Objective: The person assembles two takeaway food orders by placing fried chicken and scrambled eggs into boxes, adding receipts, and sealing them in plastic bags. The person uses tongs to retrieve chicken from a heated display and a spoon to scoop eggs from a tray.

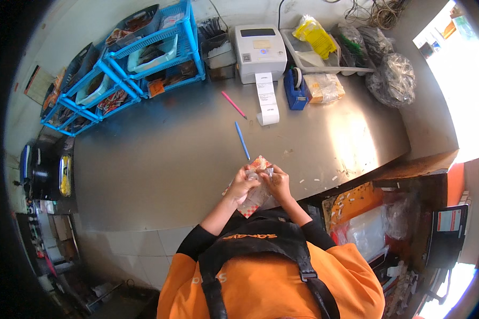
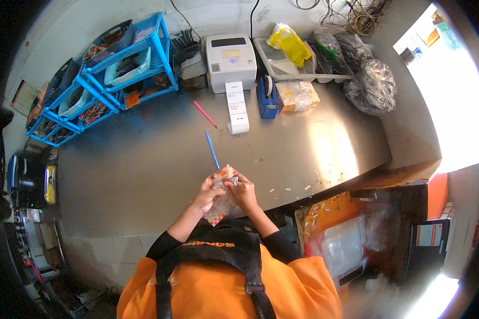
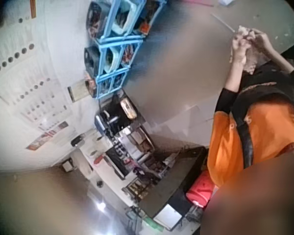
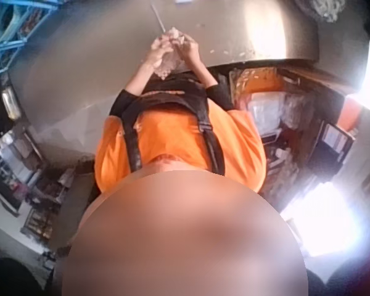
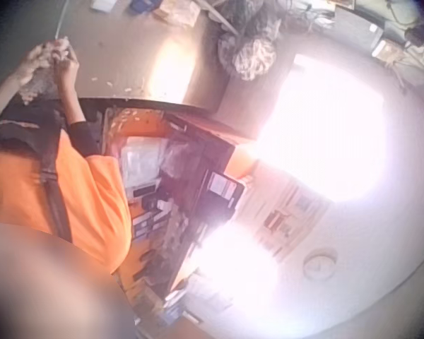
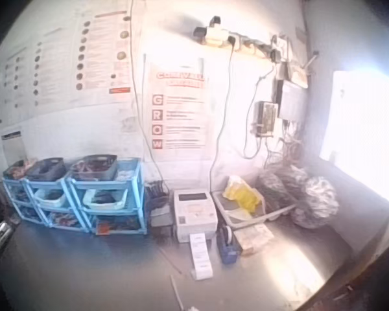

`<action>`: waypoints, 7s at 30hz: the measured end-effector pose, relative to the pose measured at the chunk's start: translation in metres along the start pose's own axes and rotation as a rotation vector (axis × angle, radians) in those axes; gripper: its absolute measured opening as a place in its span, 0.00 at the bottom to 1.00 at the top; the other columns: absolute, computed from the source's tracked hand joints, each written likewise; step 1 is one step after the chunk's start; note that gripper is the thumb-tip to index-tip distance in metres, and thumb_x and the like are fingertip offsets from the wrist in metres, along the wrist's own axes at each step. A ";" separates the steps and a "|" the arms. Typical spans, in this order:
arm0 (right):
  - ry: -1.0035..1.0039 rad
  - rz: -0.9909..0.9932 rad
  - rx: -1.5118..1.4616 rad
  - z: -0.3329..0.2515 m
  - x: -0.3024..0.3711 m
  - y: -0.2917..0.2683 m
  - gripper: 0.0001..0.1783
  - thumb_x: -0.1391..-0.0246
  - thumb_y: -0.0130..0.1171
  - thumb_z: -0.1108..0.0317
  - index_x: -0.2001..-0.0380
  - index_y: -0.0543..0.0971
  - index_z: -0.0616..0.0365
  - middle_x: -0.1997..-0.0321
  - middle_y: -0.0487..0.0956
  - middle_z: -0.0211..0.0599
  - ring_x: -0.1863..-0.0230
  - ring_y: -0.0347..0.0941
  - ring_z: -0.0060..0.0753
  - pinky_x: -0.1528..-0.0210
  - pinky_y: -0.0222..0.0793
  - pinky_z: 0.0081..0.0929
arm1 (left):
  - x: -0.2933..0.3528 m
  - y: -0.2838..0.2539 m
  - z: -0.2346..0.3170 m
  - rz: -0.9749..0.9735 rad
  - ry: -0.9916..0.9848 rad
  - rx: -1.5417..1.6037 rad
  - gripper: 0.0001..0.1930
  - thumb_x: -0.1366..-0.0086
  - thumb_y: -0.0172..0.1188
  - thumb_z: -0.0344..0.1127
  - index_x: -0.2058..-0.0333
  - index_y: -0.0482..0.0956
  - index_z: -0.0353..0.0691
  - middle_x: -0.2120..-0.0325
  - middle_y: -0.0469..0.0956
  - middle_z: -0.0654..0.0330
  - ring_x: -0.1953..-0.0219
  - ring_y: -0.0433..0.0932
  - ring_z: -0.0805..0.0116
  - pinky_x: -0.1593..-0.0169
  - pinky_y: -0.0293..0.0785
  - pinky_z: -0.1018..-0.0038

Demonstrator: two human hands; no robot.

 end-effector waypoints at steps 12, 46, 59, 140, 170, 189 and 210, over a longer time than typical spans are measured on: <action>0.061 -0.383 0.006 -0.013 -0.009 -0.013 0.08 0.59 0.65 0.76 0.71 0.79 0.61 0.64 0.81 0.36 0.64 0.79 0.30 0.61 0.75 0.25 | 0.003 0.005 0.000 -0.224 -0.139 -0.191 0.42 0.53 0.50 0.13 0.41 0.47 0.52 0.59 0.67 0.58 0.56 0.71 0.70 0.57 0.70 0.78; -0.283 -0.328 0.196 -0.003 0.009 0.018 0.13 0.63 0.58 0.76 0.72 0.67 0.60 0.66 0.70 0.43 0.64 0.71 0.47 0.61 0.68 0.38 | 0.036 0.033 0.040 -0.537 -0.141 -0.825 0.17 0.34 0.45 0.42 0.79 0.61 0.37 0.85 0.58 0.65 0.78 0.58 0.78 0.74 0.59 0.74; 0.010 -0.245 0.103 0.009 -0.131 -0.061 0.13 0.60 0.56 0.79 0.66 0.78 0.58 0.62 0.77 0.39 0.54 0.71 0.43 0.51 0.66 0.36 | -0.193 0.004 0.046 0.132 0.112 -0.554 0.20 0.45 0.64 0.27 0.55 0.70 0.31 0.63 0.77 0.58 0.62 0.75 0.76 0.57 0.73 0.77; 0.520 1.872 0.535 0.154 0.672 -0.541 0.15 0.56 0.59 0.78 0.62 0.72 0.64 0.73 0.74 0.37 0.73 0.72 0.33 0.70 0.68 0.33 | 0.125 0.034 -0.083 -0.095 0.202 -0.993 0.16 0.43 0.54 0.21 0.54 0.73 0.31 0.62 0.74 0.58 0.60 0.72 0.71 0.53 0.69 0.76; 0.083 -1.982 -0.492 -0.439 0.416 0.506 0.37 0.58 0.55 0.75 0.41 0.58 0.62 0.58 0.76 0.38 0.60 0.73 0.26 0.57 0.72 0.27 | 0.797 -0.275 0.122 0.938 0.757 -0.612 0.29 0.50 0.68 0.34 0.48 0.70 0.39 0.55 0.76 0.60 0.55 0.74 0.69 0.54 0.71 0.75; -0.174 -1.746 -0.597 -0.741 0.477 1.109 0.04 0.55 0.63 0.76 0.72 0.79 0.63 0.73 0.80 0.32 0.72 0.75 0.21 0.65 0.70 0.18 | 1.064 -0.725 0.353 1.395 0.742 -0.290 0.17 0.47 0.65 0.29 0.58 0.76 0.30 0.71 0.79 0.62 0.68 0.77 0.76 0.64 0.73 0.78; -0.456 -1.629 -0.388 -0.948 0.659 1.705 0.08 0.55 0.64 0.75 0.69 0.79 0.65 0.70 0.81 0.34 0.71 0.74 0.18 0.67 0.70 0.17 | 1.437 -1.226 0.522 1.526 0.587 -0.199 0.15 0.45 0.66 0.42 0.74 0.80 0.33 0.81 0.77 0.64 0.77 0.75 0.76 0.73 0.71 0.78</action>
Point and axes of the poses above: each hand's wrist, its own x-axis away from the middle knuckle, its own y-axis out of the palm, z = x × y, the point moved 5 cm from there along -x, towards the middle knuckle
